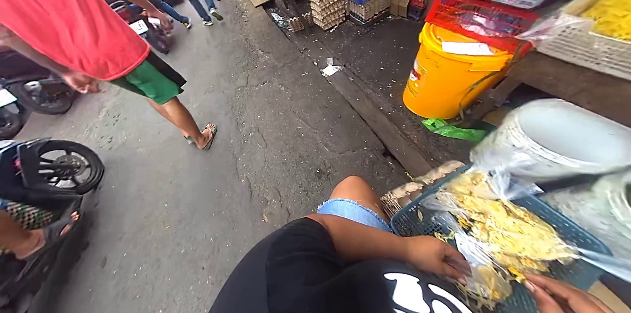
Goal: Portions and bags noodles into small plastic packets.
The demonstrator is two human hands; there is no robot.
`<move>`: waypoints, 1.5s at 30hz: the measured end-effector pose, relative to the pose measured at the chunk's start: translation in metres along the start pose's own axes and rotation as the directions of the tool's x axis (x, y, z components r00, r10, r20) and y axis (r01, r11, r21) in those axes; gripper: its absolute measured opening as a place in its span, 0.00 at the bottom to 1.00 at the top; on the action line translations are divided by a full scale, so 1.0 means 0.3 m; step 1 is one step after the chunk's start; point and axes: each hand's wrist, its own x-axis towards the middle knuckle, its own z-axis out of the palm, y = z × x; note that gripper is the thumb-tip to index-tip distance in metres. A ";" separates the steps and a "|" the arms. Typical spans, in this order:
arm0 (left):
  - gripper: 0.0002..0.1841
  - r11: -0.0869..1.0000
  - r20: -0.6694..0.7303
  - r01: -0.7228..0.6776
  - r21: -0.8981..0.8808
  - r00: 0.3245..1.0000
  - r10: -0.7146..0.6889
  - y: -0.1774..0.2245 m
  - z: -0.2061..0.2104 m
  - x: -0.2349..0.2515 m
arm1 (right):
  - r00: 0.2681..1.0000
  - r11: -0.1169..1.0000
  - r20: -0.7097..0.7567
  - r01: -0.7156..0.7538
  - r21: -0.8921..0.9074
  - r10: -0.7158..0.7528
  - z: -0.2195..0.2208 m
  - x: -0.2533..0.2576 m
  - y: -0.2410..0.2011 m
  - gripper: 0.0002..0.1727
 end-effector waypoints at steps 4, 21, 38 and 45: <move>0.17 1.000 -0.078 -0.010 0.004 0.997 0.010 0.024 -0.003 -0.020 | 0.987 1.000 -0.162 0.023 0.010 -0.021 0.019 -0.017 0.002 0.13; 0.16 1.000 -0.009 0.024 -0.008 1.000 -0.024 -0.034 -0.014 0.003 | 0.977 0.936 0.016 -0.208 0.285 0.212 0.029 -0.027 -0.020 0.10; 0.14 0.999 -0.015 -0.040 -0.014 0.999 0.040 -0.033 -0.011 -0.005 | 0.988 0.992 0.129 -0.071 -0.105 0.084 0.063 -0.027 -0.019 0.16; 0.14 0.991 -0.136 -0.004 -0.136 0.991 -0.015 -0.019 -0.013 -0.010 | 0.995 0.999 0.094 -0.039 -0.031 0.042 0.040 0.031 -0.054 0.15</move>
